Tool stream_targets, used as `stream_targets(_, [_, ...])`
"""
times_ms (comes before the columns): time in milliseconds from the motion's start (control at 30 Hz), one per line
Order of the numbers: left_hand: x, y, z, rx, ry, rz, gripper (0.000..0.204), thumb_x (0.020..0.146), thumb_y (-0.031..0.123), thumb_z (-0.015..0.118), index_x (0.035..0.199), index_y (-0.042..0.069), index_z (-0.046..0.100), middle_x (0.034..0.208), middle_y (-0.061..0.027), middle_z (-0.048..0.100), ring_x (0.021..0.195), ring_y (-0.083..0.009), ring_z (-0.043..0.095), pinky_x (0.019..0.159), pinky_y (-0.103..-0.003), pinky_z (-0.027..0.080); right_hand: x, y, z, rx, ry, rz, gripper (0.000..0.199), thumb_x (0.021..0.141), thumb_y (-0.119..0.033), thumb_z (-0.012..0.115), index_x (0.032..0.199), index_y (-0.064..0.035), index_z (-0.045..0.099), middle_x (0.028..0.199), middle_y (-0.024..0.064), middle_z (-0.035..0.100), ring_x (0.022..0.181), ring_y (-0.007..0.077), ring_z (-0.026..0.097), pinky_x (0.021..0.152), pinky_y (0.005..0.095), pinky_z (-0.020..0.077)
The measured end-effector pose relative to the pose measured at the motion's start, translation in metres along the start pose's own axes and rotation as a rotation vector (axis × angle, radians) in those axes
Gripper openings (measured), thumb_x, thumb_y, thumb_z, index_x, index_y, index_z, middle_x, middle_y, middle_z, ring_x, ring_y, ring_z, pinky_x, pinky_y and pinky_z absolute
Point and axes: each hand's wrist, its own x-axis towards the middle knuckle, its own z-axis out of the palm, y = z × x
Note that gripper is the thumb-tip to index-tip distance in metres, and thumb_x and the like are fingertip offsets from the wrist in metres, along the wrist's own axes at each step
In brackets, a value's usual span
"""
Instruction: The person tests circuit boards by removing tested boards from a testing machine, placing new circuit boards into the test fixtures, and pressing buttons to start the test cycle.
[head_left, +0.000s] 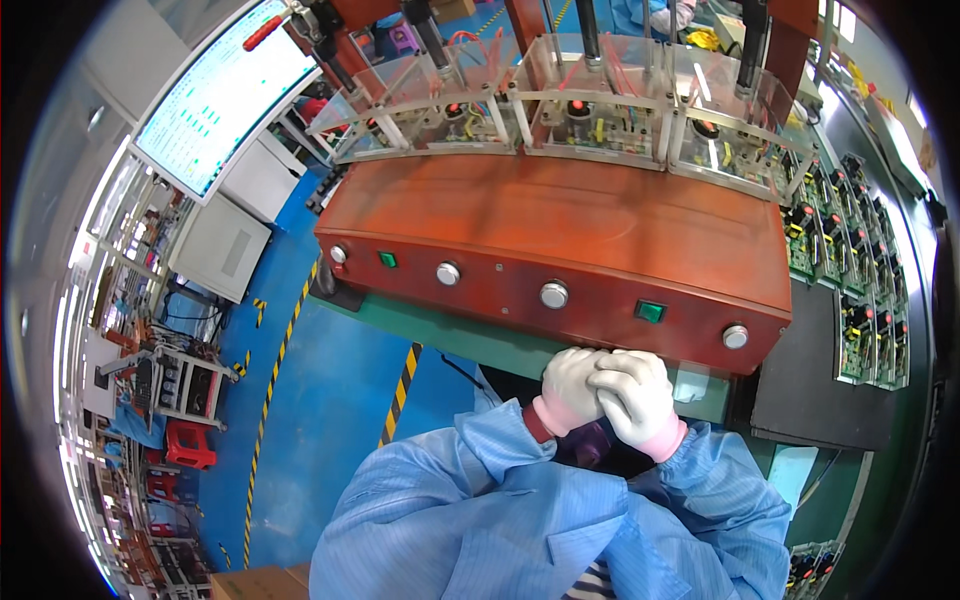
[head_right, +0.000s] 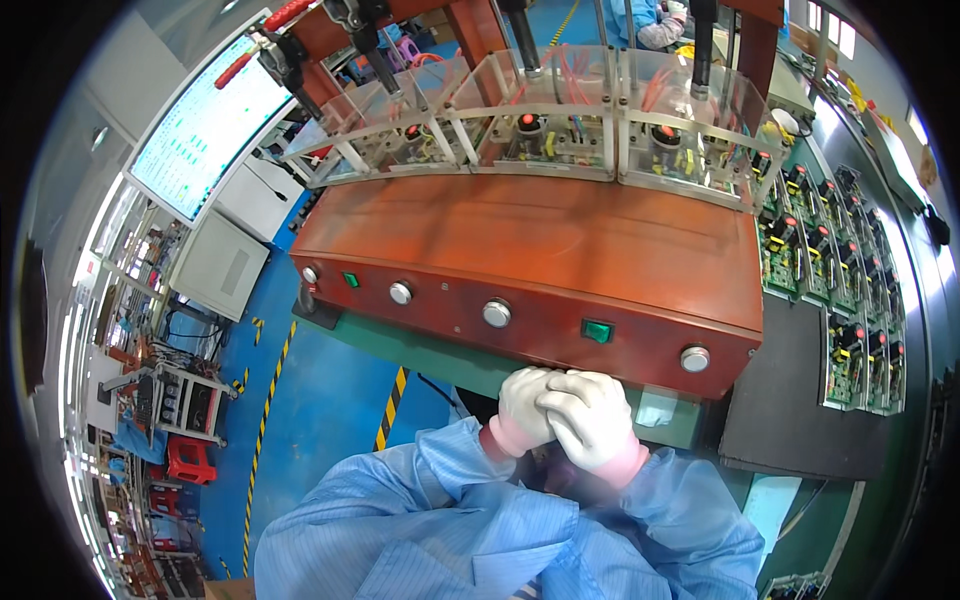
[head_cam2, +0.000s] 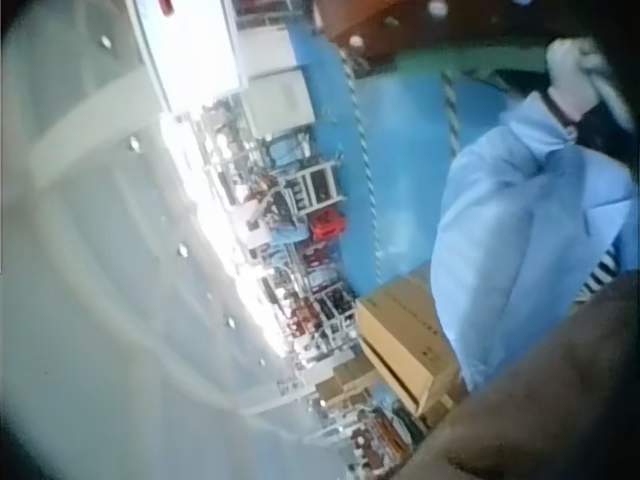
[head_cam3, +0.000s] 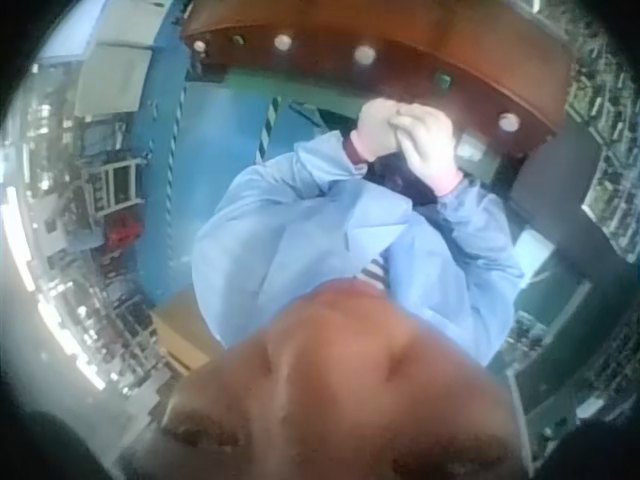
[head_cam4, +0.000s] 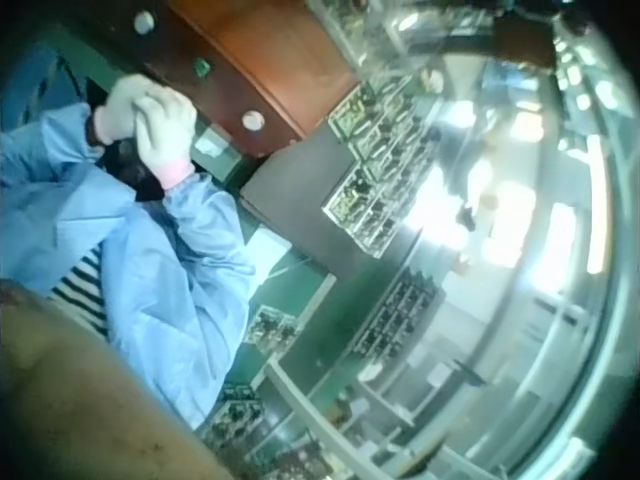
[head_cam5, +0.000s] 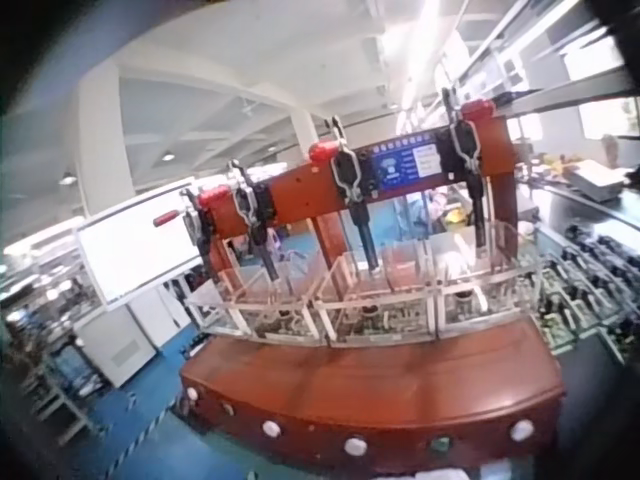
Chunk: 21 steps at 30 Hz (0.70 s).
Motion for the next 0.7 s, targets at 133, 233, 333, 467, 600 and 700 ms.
stream_targets(133, [0.0022,0.0022,-0.0023,-0.024,0.016,-0.006,0.016,0.071,0.015,0.074,0.084,0.007,0.069,0.081,-0.0074,0.071,0.067,-0.0283,0.064,0.064,-0.037,0.052,-0.0006,-0.0002,0.0004,-0.009,0.002,0.013,0.024,0.081,-0.008,0.072,0.105,-0.0111,0.074,0.120,0.0081,0.068,0.107,0.0308,0.062,0.096,0.0402,0.0491])
stream_targets(233, [0.0039,0.0041,-0.0036,-0.056,0.014,-0.017,0.017,0.070,0.015,0.075,0.083,0.006,0.069,0.081,-0.0076,0.071,0.067,-0.0285,0.063,0.064,-0.037,0.052,-0.0011,0.0010,0.0007,-0.019,-0.006,0.012,0.024,0.081,-0.007,0.072,0.105,-0.0110,0.074,0.120,0.0081,0.068,0.107,0.0306,0.062,0.096,0.0397,0.0492])
stream_targets(333, [0.0044,0.0042,-0.0045,-0.055,0.017,-0.016,0.017,0.070,0.015,0.075,0.084,0.006,0.069,0.081,-0.0077,0.071,0.067,-0.0285,0.063,0.064,-0.037,0.052,-0.0004,0.0012,0.0002,-0.019,-0.011,0.010,0.024,0.082,-0.007,0.072,0.105,-0.0110,0.074,0.120,0.0080,0.068,0.107,0.0304,0.062,0.096,0.0395,0.0492])
stream_targets(467, [0.0043,0.0043,-0.0045,-0.053,0.018,-0.015,0.018,0.070,0.015,0.075,0.084,0.006,0.069,0.081,-0.0080,0.071,0.067,-0.0286,0.064,0.064,-0.037,0.052,0.0004,0.0009,-0.0005,-0.019,-0.015,0.007,0.024,0.082,-0.006,0.072,0.105,-0.0109,0.074,0.120,0.0078,0.068,0.107,0.0301,0.062,0.095,0.0393,0.0493])
stream_targets(600, [0.0030,0.0030,-0.0030,-0.052,0.018,-0.015,0.018,0.070,0.015,0.076,0.084,0.005,0.069,0.081,-0.0082,0.071,0.067,-0.0286,0.064,0.064,-0.037,0.052,0.0009,0.0007,-0.0008,-0.019,-0.011,-0.001,0.024,0.081,-0.006,0.071,0.105,-0.0110,0.074,0.120,0.0076,0.068,0.106,0.0301,0.063,0.095,0.0391,0.0494])
stream_targets(700, [0.0006,0.0007,-0.0009,-0.042,0.018,-0.014,0.018,0.070,0.015,0.075,0.084,0.006,0.069,0.081,-0.0083,0.072,0.068,-0.0287,0.064,0.065,-0.037,0.052,0.0002,0.0011,-0.0007,-0.016,-0.013,0.002,0.025,0.080,-0.005,0.071,0.104,-0.0111,0.075,0.120,0.0074,0.069,0.106,0.0300,0.063,0.095,0.0390,0.0495])
